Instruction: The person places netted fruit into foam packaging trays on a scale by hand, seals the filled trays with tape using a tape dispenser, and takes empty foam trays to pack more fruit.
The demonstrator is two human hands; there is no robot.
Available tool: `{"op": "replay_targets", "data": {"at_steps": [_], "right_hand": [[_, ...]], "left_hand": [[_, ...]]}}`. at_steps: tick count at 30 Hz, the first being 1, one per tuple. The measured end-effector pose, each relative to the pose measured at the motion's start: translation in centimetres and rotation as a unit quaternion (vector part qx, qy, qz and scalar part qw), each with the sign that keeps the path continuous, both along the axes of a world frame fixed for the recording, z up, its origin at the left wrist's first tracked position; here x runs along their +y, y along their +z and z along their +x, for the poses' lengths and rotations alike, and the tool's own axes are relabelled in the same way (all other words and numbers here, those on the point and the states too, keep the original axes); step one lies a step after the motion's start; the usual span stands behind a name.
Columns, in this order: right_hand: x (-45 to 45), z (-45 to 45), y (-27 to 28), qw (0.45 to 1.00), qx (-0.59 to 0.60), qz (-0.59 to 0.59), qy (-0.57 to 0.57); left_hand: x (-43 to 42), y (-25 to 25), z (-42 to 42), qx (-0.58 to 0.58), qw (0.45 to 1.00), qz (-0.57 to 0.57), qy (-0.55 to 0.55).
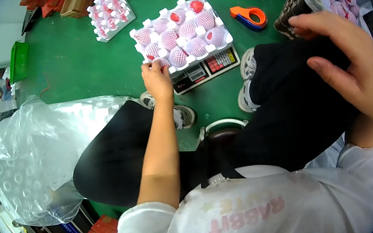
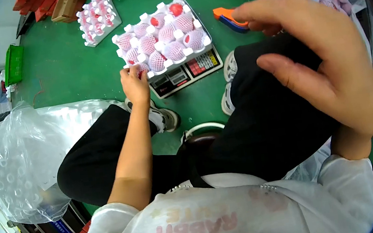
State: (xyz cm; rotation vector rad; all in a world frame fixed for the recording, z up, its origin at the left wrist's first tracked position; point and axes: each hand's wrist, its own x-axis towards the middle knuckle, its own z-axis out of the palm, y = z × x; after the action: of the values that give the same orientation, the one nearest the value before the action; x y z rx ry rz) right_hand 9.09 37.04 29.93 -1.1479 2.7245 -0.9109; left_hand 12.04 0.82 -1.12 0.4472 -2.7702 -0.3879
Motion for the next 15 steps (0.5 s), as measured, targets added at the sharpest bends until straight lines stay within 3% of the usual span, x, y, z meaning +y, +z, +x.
{"op": "replay_targets", "data": {"at_steps": [4, 6, 10, 13, 15], "right_hand": [[0.2, 0.0, 0.2, 1.0, -0.016, 0.013, -0.018], [0.1, 0.1, 0.3, 0.999, -0.024, 0.007, -0.028], [-0.3, 0.5, 0.3, 0.998, -0.027, 0.01, -0.055], [-0.2, 0.5, 0.1, 0.997, -0.03, 0.02, -0.061], [-0.2, 0.3, 0.2, 0.998, -0.035, 0.017, -0.058]], "left_hand": [[-1.9, 0.9, -0.8, -0.06, 0.996, 0.004, -0.063], [-3.2, 3.0, -2.2, -0.168, 0.985, 0.002, -0.047], [-4.7, 7.7, -3.2, 0.077, 0.997, 0.006, 0.019], [-7.0, 9.9, -4.0, 0.105, 0.962, 0.249, 0.028], [-8.2, 10.8, -4.0, 0.13, 0.932, 0.338, 0.034]]}}
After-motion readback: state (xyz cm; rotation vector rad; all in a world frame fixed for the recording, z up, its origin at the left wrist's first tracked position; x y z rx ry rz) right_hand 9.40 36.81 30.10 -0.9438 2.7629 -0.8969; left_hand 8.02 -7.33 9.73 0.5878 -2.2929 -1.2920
